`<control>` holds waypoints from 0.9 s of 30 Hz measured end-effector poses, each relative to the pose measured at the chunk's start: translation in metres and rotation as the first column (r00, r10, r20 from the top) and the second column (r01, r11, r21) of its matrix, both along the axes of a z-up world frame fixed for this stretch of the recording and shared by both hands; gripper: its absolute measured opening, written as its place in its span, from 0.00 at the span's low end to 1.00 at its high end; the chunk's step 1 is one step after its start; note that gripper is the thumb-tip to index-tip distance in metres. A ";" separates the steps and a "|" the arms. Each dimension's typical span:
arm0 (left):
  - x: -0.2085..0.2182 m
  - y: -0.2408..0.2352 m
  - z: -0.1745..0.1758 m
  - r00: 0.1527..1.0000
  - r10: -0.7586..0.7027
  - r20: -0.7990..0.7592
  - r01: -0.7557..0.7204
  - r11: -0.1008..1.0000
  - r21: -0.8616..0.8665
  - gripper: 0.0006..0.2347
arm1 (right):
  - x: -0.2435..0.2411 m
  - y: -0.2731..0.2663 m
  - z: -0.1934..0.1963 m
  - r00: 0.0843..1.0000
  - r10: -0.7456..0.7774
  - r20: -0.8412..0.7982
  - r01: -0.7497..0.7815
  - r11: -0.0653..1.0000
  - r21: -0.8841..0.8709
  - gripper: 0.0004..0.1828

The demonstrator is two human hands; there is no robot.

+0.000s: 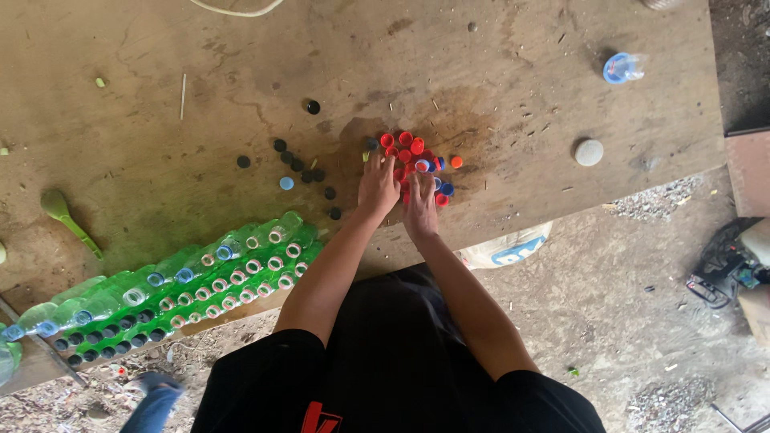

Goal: The person picks up a container of chopped green vegetables and places it on a wooden table. They then proceed to pick up various bottle caps from the table and screw them onto a row of green plastic bottles arranged on the surface.

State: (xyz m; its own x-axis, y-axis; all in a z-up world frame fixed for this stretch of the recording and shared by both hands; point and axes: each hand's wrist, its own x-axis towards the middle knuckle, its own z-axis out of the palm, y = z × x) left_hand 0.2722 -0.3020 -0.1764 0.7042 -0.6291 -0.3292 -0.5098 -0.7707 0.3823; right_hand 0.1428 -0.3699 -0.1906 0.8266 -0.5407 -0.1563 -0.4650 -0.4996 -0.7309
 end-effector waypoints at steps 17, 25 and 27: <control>0.019 -0.028 -0.058 0.976 0.218 0.009 -0.214 0.964 -0.156 0.24 | 0.063 -0.040 -0.019 0.946 0.197 -0.259 -0.275 0.909 -0.313 0.46; 0.022 -0.022 -0.084 0.940 0.327 -0.100 -0.342 0.888 -0.308 0.09 | 0.068 -0.033 -0.042 0.896 0.227 -0.383 -0.365 0.867 -0.339 0.40; 0.022 -0.018 -0.089 0.933 0.337 -0.125 -0.359 0.884 -0.300 0.10 | 0.070 -0.033 -0.042 0.888 0.233 -0.395 -0.372 0.871 -0.322 0.39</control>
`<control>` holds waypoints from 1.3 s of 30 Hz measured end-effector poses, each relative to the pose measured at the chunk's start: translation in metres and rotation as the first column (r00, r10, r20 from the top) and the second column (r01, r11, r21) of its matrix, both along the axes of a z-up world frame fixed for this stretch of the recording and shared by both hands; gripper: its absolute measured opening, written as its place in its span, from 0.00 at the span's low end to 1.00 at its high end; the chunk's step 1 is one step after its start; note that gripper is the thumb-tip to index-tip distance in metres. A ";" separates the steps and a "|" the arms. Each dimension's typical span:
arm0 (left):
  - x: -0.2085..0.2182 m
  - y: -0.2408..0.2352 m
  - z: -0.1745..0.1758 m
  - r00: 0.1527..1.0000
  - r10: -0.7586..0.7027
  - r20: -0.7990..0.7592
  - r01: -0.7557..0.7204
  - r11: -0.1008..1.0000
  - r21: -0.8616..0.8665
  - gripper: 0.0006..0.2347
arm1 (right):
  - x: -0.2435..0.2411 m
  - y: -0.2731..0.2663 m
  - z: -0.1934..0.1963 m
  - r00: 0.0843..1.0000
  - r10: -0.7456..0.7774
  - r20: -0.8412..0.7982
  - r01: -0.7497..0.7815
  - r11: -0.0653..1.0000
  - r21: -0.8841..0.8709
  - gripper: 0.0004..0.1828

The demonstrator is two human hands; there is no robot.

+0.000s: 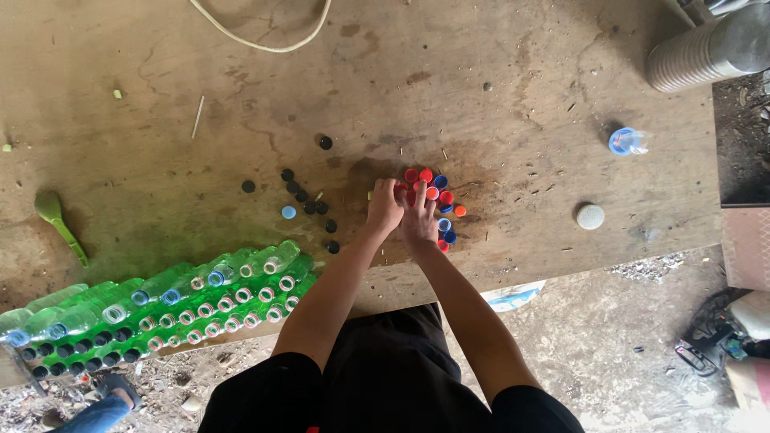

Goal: The person picks up a container of chopped green vegetables and places it on a wooden table. They then proceed to pick up various bottle caps from the table and screw them onto a row of green plastic bottles arranged on the surface.

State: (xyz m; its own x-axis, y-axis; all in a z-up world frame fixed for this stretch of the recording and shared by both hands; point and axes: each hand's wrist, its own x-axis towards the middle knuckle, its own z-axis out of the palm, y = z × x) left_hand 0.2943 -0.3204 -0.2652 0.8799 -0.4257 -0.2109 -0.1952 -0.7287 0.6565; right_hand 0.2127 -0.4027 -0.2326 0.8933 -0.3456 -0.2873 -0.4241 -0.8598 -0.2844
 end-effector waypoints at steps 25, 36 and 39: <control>-0.018 0.016 -0.018 0.931 0.207 -0.300 -0.270 0.945 -0.186 0.13 | 0.003 -0.028 0.015 0.997 0.007 0.076 -0.012 0.998 0.068 0.43; -0.022 0.002 -0.035 0.883 0.289 -0.370 -0.362 0.921 -0.144 0.15 | 0.004 -0.022 0.028 0.990 0.005 0.143 -0.026 0.990 0.142 0.40; -0.023 0.002 -0.035 0.890 0.277 -0.362 -0.344 0.929 -0.137 0.15 | 0.009 -0.022 0.027 0.994 0.003 0.105 -0.013 0.995 0.102 0.37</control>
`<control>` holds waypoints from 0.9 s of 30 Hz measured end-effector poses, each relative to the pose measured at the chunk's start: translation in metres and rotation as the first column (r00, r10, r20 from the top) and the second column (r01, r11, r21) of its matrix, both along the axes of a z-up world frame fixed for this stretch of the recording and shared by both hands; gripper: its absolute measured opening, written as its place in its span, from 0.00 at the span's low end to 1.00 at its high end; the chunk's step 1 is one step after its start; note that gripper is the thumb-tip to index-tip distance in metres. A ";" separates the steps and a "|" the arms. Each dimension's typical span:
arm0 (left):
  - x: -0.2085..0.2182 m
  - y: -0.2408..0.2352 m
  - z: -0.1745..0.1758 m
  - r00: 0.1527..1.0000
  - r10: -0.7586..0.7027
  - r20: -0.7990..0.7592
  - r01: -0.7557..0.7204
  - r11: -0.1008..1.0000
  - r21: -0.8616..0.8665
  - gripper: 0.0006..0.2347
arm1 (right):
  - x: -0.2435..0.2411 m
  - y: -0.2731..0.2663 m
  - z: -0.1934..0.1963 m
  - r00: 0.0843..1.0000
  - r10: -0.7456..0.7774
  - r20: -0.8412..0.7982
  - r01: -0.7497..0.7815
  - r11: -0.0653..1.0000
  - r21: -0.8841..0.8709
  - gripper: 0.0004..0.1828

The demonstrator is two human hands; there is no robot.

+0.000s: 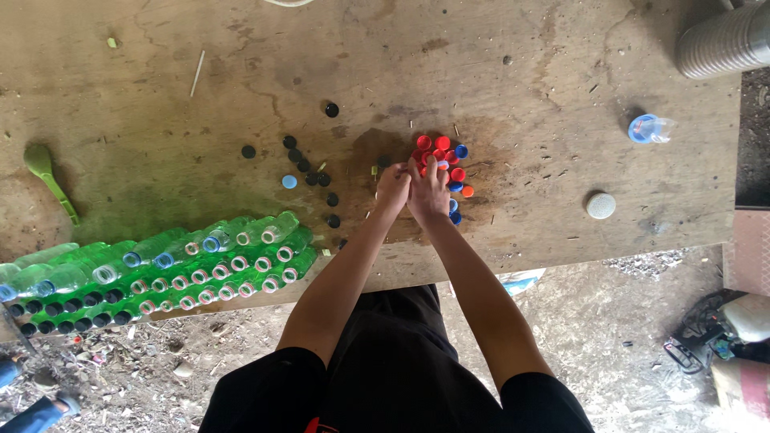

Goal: The person picks up a container of chopped green vegetables and places it on a wooden table. They then proceed to pick up various bottle caps from the table and screw them onto a row of green plastic bottles arranged on the surface.

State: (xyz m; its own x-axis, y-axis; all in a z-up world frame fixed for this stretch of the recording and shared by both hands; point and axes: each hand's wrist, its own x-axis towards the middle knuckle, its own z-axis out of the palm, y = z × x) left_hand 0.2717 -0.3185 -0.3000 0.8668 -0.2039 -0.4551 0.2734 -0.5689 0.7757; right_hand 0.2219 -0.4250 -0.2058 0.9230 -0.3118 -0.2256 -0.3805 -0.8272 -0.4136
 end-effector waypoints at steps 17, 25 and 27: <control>-0.005 0.003 0.010 0.991 0.121 -0.055 -0.123 0.992 -0.032 0.13 | 0.002 0.005 -0.021 0.999 -0.016 -0.046 0.015 1.000 -0.027 0.17; -0.010 -0.001 0.008 0.967 0.186 -0.173 -0.197 0.979 -0.047 0.14 | -0.003 0.003 -0.009 0.998 -0.054 -0.015 0.054 0.998 0.017 0.15; -0.010 -0.002 0.008 0.931 0.216 -0.295 -0.256 0.961 -0.105 0.14 | 0.001 0.004 -0.008 0.997 -0.069 -0.040 0.070 0.997 0.032 0.17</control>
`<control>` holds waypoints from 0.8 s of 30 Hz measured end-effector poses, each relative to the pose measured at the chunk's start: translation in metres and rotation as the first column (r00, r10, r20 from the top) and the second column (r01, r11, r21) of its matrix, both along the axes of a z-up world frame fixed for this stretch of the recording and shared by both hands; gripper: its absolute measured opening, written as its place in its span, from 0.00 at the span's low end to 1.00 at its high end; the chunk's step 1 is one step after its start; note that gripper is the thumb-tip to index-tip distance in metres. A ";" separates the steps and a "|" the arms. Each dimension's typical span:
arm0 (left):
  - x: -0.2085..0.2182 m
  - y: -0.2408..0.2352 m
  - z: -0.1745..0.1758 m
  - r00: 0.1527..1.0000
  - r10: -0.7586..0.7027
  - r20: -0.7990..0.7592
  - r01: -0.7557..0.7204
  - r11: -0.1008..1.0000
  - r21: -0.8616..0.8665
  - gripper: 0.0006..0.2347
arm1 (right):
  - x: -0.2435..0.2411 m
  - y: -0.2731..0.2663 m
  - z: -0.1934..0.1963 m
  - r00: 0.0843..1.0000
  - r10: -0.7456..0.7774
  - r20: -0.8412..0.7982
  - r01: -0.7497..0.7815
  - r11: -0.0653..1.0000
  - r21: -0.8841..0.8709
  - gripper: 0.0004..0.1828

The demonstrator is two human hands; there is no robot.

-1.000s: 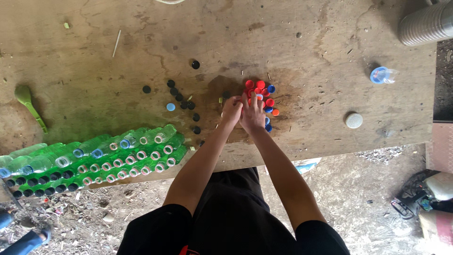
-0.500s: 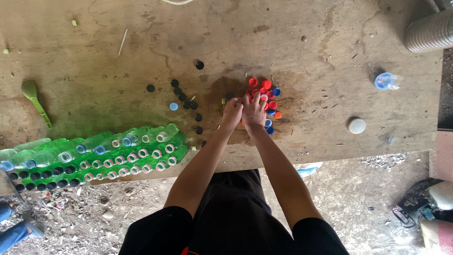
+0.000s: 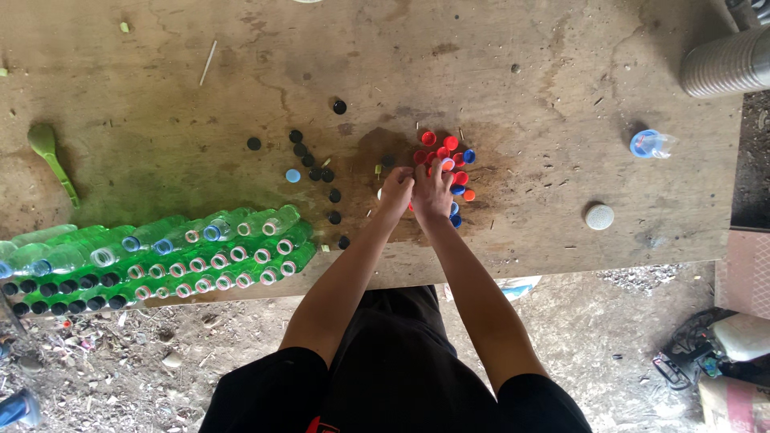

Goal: The person picks up a container of chopped green vegetables and places it on a wooden table. They then proceed to pick up various bottle caps from the table and screw them onto a row of green plastic bottles arranged on the surface.

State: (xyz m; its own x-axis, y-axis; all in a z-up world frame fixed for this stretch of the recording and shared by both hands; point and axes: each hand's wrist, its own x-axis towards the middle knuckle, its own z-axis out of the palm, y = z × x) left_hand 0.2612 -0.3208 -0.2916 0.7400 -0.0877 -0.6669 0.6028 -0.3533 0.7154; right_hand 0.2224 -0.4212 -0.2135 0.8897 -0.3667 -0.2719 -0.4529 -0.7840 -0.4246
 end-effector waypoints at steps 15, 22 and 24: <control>0.000 -0.003 0.016 0.985 -0.047 0.164 0.029 0.994 0.109 0.16 | -0.007 -0.003 -0.010 0.952 0.100 0.290 -0.102 0.995 -0.010 0.17; -0.002 -0.001 0.018 0.981 -0.042 0.188 0.018 0.992 0.124 0.17 | 0.000 -0.002 0.018 0.994 0.101 -0.028 -0.104 0.987 -0.122 0.43; -0.002 0.000 0.017 0.995 0.011 0.103 -0.022 0.994 0.107 0.18 | 0.002 0.000 0.014 0.991 0.137 -0.013 -0.136 0.966 -0.219 0.43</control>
State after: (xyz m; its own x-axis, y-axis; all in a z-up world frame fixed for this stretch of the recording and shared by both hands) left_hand 0.2596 -0.3212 -0.2743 0.8057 -0.0064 -0.5923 0.5346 -0.4225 0.7319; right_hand 0.2245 -0.4207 -0.1999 0.9359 -0.2922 -0.1968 -0.3346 -0.9121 -0.2367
